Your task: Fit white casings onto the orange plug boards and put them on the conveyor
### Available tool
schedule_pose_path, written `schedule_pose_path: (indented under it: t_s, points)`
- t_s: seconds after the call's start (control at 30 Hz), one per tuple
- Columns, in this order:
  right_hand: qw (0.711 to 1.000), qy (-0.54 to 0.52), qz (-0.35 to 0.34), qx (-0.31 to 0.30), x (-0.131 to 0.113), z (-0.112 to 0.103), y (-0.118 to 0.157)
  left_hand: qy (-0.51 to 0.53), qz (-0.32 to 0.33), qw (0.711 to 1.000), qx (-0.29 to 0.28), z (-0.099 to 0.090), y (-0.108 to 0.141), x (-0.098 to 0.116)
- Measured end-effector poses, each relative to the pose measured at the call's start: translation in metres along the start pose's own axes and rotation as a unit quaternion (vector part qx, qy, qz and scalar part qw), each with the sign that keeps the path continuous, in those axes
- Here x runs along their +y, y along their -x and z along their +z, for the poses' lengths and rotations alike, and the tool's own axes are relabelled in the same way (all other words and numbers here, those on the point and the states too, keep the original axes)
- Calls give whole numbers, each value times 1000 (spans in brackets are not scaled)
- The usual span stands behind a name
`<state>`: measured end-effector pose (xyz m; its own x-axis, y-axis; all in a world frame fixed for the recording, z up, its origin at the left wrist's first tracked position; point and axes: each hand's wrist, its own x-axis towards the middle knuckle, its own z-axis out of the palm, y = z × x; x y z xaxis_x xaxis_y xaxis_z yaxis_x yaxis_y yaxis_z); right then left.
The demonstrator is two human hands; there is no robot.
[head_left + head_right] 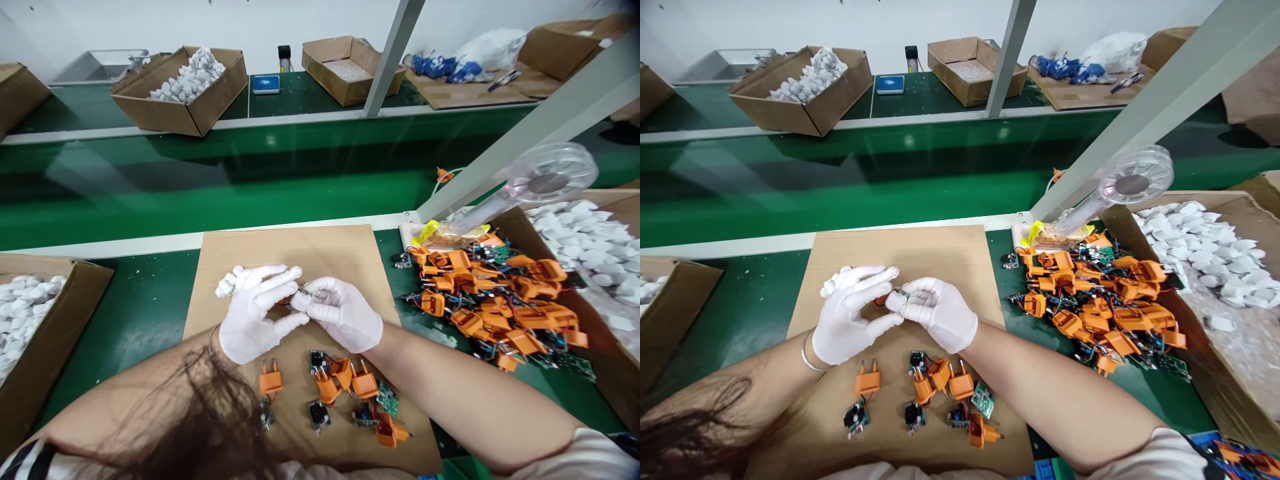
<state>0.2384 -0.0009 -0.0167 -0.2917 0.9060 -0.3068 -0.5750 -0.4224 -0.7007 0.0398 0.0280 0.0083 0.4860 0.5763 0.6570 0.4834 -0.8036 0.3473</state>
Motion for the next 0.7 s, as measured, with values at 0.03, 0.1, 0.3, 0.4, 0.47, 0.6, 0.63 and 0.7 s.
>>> schedule_pose_path:
  t_s: [0.03, 0.1, 0.3, 0.4, 0.47, 0.6, 0.63, 0.7]
  points:
    - [1000, -5, -8, -4, 0, 0, 0, -13, -2, 1000, -1, -1, -1, 2]
    - [999, -14, -15, -25, 0, 0, 0, -36, -3, 999, -8, -3, -4, 5]
    - [999, -22, -14, -47, -6, 3, 2, -41, 7, 998, -41, -1, -1, 6]
    - [997, -20, -20, -76, -4, 4, 2, -33, 12, 998, -54, 1, 5, 5]
    - [997, -10, -32, -70, 0, 3, 2, -37, 2, 998, -54, 2, 6, 5]
    - [997, 2, -49, -55, 5, 2, 2, -85, 22, 995, -38, 1, 1, 6]
    - [997, -2, -49, -57, 6, 2, 2, -94, 38, 994, -36, 1, -1, 6]
    - [997, -13, -46, -59, 6, 3, 2, -98, 69, 992, -30, 1, -1, 5]
